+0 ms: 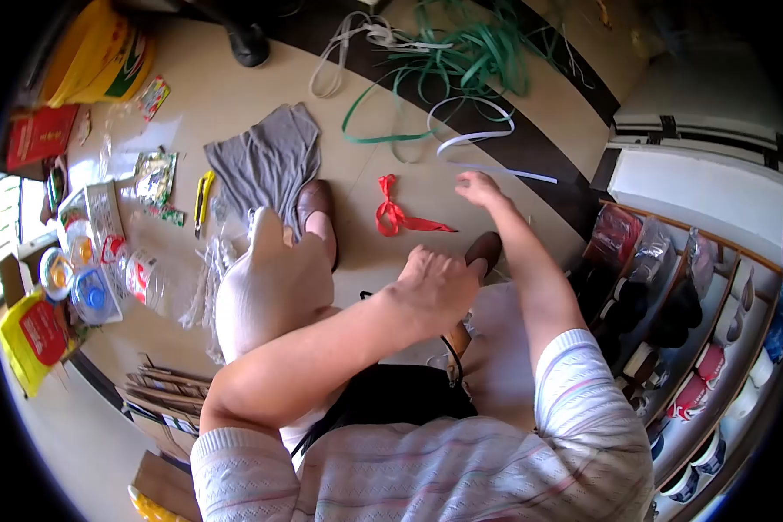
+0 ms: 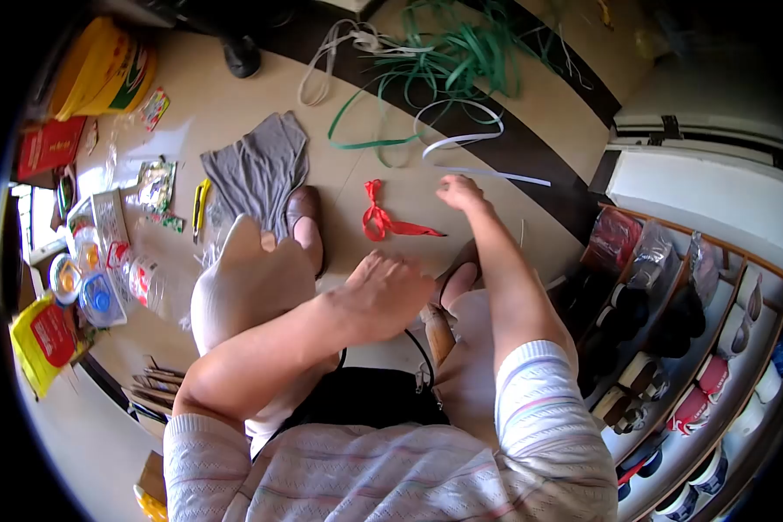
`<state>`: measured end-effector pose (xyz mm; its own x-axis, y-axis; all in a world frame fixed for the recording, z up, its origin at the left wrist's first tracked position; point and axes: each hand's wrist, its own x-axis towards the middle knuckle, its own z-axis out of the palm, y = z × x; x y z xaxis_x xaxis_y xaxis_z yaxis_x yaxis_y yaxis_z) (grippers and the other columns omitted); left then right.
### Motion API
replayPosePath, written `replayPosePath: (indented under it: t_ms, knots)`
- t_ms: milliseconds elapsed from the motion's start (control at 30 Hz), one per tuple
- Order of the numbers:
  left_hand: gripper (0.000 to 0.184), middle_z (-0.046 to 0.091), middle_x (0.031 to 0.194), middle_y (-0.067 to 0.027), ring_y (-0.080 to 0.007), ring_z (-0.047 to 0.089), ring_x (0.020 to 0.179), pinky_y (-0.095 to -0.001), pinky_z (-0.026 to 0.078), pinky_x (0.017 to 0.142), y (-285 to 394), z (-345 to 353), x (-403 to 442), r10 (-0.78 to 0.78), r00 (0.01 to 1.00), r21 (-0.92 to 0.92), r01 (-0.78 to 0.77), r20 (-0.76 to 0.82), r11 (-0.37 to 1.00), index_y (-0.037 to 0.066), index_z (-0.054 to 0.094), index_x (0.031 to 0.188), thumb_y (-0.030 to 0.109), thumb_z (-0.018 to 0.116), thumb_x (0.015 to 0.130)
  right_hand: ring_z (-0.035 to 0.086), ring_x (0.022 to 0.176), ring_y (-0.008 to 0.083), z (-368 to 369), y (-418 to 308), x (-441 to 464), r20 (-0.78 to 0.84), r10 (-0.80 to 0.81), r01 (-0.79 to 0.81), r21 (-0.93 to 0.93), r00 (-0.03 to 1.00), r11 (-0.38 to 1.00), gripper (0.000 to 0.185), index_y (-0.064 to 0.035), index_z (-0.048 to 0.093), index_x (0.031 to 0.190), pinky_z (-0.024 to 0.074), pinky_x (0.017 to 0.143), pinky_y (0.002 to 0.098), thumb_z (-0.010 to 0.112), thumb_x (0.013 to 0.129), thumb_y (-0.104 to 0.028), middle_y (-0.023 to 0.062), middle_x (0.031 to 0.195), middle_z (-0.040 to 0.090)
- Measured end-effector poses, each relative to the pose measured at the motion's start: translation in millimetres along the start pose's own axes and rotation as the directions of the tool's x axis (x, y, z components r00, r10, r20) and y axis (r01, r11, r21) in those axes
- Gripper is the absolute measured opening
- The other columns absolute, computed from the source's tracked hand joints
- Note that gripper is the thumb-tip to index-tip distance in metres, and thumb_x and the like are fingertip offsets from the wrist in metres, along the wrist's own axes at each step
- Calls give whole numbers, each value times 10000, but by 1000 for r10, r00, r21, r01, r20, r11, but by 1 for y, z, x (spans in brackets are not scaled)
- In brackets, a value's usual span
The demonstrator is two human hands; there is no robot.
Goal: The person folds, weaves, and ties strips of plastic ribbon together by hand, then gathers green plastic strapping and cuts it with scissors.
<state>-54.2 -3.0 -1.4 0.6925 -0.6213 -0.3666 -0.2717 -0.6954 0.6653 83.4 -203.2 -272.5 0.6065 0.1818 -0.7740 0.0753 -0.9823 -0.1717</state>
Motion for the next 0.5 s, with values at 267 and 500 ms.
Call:
replayPosePath:
  t_ms: [267,500]
  knots:
    - [175,534,796,-92,-240,576,745,-338,460,666,19,-12,3,120,991,51,-117,-62,992,27,548,880,106,515,727,512,1082,240,5,-29,49,-169,9,124,761,986,636,568,-160,457,1261,401,900,367,661,748,-297,142,1175,541]
    - [192,520,825,-88,-228,572,775,-333,461,686,3,-17,-13,68,995,5,-68,-76,998,42,543,938,134,510,773,300,1254,196,-2,-38,74,54,137,-73,988,989,138,547,-207,442,1266,159,948,601,650,771,-314,38,1260,467]
